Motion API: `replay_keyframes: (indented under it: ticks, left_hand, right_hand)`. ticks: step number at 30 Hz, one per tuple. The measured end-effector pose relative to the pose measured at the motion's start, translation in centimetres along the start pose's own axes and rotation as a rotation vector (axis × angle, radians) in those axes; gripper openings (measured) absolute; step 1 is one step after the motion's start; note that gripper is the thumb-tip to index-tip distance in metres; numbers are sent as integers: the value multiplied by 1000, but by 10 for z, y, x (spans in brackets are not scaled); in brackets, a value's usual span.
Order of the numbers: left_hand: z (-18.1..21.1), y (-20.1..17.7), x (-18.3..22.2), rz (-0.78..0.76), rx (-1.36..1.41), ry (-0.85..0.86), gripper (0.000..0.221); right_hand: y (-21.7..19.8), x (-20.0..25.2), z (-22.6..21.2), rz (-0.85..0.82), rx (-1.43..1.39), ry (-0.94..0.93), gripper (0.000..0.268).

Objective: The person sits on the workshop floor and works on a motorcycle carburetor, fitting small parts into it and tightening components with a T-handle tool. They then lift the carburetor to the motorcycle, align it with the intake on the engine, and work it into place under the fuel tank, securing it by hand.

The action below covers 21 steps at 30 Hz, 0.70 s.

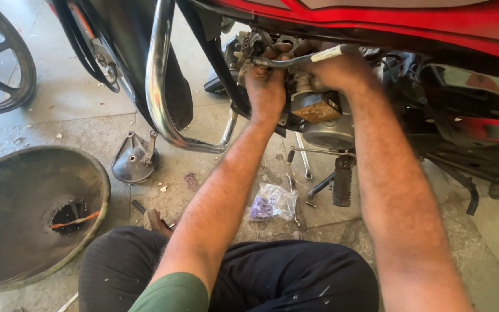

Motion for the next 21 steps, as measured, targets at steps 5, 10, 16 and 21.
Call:
replay_keyframes:
  ticks: [5, 10, 16, 21]
  left_hand:
    - [6, 7, 2, -2, 152, -15, 20]
    - [20, 8, 1, 17, 287, -104, 25]
    - [37, 11, 1, 113, 252, -271, 25]
    - [26, 9, 2, 217, 256, -290, 29]
  right_hand:
    - [0, -10, 18, 58, 342, -179, 18]
    - [4, -20, 24, 104, 471, -206, 27]
    - [4, -2, 9, 107, 405, -274, 18]
    - [4, 5, 0, 126, 397, -231, 21]
Point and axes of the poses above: each hand's wrist, its own x-axis away from the middle knuckle, its own y-axis out of the palm, z = x × y, the point moved 1 cm from there along -x, towards the middle knuckle, and after that the axes turned 3 degrees about -z, right-handed, at the moved point
